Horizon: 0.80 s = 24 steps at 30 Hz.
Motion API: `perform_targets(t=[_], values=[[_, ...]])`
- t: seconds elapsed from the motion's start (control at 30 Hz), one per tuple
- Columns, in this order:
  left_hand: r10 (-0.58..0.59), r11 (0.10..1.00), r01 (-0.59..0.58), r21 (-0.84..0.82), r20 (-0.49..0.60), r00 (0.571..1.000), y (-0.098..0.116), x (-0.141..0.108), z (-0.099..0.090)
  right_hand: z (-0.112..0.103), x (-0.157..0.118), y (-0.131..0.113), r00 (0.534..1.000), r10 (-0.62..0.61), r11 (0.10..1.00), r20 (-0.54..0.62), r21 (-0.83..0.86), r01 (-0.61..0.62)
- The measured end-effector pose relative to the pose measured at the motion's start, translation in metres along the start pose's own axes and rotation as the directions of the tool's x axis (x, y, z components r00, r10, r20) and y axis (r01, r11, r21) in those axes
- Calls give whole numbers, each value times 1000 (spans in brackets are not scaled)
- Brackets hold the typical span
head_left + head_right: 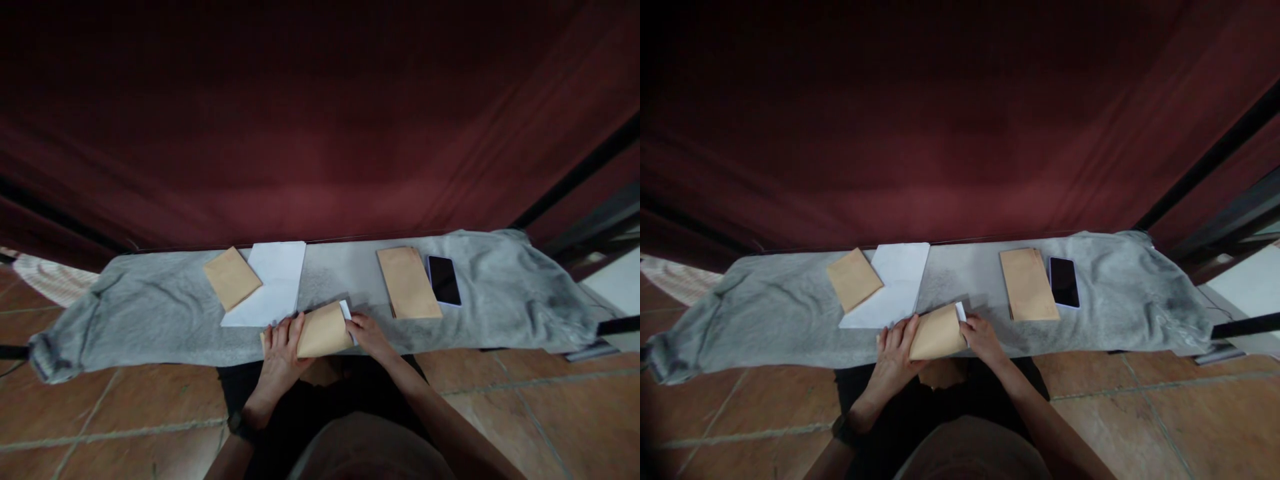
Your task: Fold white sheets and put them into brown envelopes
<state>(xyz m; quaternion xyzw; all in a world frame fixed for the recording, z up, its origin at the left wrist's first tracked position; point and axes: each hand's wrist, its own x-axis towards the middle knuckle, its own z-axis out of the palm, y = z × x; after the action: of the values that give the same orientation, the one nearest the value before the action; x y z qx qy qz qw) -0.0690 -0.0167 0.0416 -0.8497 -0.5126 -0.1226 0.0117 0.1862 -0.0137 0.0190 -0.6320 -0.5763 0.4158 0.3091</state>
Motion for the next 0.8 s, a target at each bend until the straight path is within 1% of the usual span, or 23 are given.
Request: perform_targets(t=[0.2, 0.33, 0.53, 0.67, 0.8], values=[[31, 999, -30, -33, 25, 999, -2, 1, 3, 1, 12, -2, 993, -9, 999, 115, 37, 5], [35, 998, -34, -45, 24, 999, -3, 1, 4, -2, 14, -2, 993, -19, 998, 118, 68, 11], [47, 999, -46, -29, 22, 999, -3, 1, 5, 0, 6, 1, 1000, -4, 993, 24, 121, 1], [49, 999, -48, -22, 25, 999, -2, 2, 4, 7, 2, 4, 996, 22, 988, -86, 157, -8], [54, 998, -54, -18, 17, 998, 0, 2, 1, 14, 0, 5, 981, 44, 981, -189, 192, -7]])
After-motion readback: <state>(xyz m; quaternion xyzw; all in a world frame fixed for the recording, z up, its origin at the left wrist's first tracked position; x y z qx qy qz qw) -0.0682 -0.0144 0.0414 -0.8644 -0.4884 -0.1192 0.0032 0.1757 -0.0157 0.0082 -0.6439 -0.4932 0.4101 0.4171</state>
